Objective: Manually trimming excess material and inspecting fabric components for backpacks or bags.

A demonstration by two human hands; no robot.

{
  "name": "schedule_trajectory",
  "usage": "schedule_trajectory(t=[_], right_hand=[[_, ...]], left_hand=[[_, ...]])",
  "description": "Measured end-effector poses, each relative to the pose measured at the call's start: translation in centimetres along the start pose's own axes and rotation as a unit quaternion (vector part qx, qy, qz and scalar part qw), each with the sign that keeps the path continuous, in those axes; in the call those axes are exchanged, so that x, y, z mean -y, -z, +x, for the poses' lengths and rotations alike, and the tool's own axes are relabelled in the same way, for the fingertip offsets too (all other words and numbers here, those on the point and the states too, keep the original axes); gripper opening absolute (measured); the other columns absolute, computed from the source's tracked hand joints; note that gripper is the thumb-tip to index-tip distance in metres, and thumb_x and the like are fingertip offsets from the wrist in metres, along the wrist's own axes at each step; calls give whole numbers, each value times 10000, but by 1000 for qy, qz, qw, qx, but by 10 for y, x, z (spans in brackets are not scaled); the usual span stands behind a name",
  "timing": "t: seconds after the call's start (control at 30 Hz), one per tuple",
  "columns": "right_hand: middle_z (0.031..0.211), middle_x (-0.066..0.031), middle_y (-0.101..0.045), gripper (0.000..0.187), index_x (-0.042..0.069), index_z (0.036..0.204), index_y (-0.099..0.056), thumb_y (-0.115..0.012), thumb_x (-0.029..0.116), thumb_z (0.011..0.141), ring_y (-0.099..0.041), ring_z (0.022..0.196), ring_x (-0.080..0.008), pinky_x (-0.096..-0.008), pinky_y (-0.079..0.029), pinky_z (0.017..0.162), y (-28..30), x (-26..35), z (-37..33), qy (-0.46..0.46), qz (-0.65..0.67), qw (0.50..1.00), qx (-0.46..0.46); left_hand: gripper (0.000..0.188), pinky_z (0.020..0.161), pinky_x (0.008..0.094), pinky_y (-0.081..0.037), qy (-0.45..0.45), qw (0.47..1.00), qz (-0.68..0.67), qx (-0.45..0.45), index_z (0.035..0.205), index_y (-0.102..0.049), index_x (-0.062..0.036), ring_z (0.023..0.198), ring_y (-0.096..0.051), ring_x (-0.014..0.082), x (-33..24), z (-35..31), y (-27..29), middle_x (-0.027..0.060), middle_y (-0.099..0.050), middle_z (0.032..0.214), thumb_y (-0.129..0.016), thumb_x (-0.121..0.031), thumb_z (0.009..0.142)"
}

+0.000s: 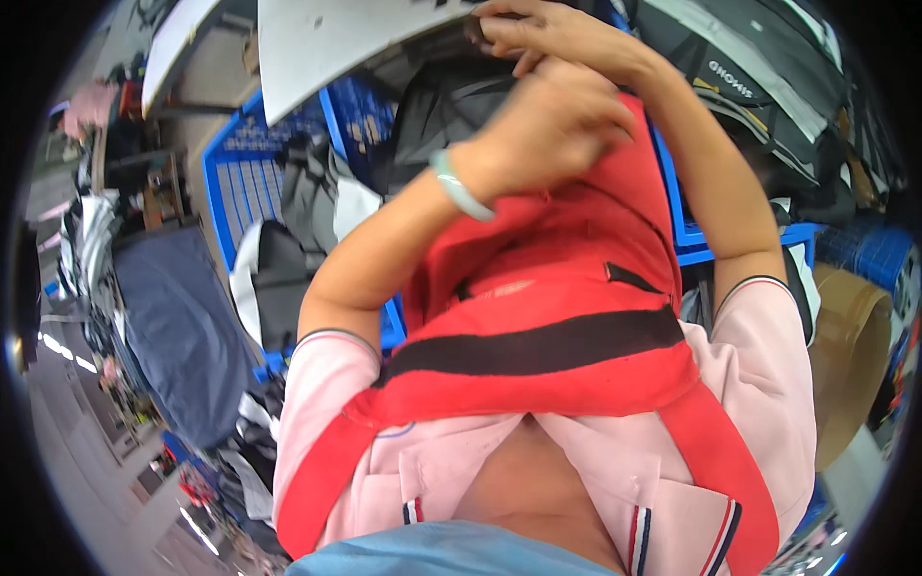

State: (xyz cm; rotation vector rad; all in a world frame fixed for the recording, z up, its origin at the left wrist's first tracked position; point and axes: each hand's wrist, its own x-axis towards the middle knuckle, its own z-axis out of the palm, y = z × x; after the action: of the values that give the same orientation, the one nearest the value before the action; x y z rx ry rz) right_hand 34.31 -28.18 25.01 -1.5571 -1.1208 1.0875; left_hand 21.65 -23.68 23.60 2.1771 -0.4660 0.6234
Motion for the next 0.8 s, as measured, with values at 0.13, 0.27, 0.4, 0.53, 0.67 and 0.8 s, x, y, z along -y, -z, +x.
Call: schedule_trajectory(t=[0.13, 0.27, 0.4, 0.53, 0.67, 0.8], right_hand=[[684, -12, -574, 566, 15, 1314, -499, -694, 193, 813, -521, 635, -83, -245, -432, 608, -43, -40, -26, -71, -43, 973, 216], [666, -13, -554, 379, 23, 1184, -596, -637, 121, 820, -515, 617, -112, -255, -429, 593, -39, -113, -49, -20, -180, 958, 221], [716, -53, -549, 340, 44, 1158, -614, -643, 168, 842, -509, 673, -128, -275, -440, 646, -45, -89, -60, -100, -198, 961, 167], [1060, -154, -615, 626, 112, 1285, -548, -743, 360, 744, -579, 1000, -304, -356, -456, 862, -49, -81, -85, 32, -422, 889, 174], [1150, -184, -565, 715, 109, 1347, -466, -726, 243, 695, -527, 1107, -340, -405, -391, 949, -79, -74, -102, -4, -528, 818, 230], [829, -170, -651, 433, 66, 1134, -542, -615, 51, 708, -644, 839, -341, -432, -483, 711, -68, -85, -84, 47, -583, 803, 115]], left_hand=[[217, 846, 358, -443, 23, 992, -103, -72, 924, -663, -56, 981, -558, 264, -30, -45, -65, 81, -592, 960, -714, -71, 714], [235, 867, 409, -441, 163, 971, -20, -174, 992, -603, -38, 990, -541, 335, -27, -108, -31, 141, -567, 1060, -648, -48, 761], [421, 929, 441, -412, 389, 854, 305, -161, 1100, -538, -10, 1064, -503, 379, 9, -244, 30, 185, -534, 1108, -555, 26, 681], [471, 938, 440, -416, 463, 810, 344, -107, 1178, -584, -73, 1085, -516, 353, 14, -297, 50, 168, -529, 1164, -563, 23, 718], [435, 904, 423, -446, 422, 819, 382, -71, 1164, -613, -85, 1056, -542, 337, 44, -299, 59, 147, -563, 1134, -540, 33, 752], [314, 786, 397, -495, 396, 828, 392, -68, 1058, -670, -106, 929, -612, 307, 57, -285, 75, 95, -644, 973, -507, 4, 814]])
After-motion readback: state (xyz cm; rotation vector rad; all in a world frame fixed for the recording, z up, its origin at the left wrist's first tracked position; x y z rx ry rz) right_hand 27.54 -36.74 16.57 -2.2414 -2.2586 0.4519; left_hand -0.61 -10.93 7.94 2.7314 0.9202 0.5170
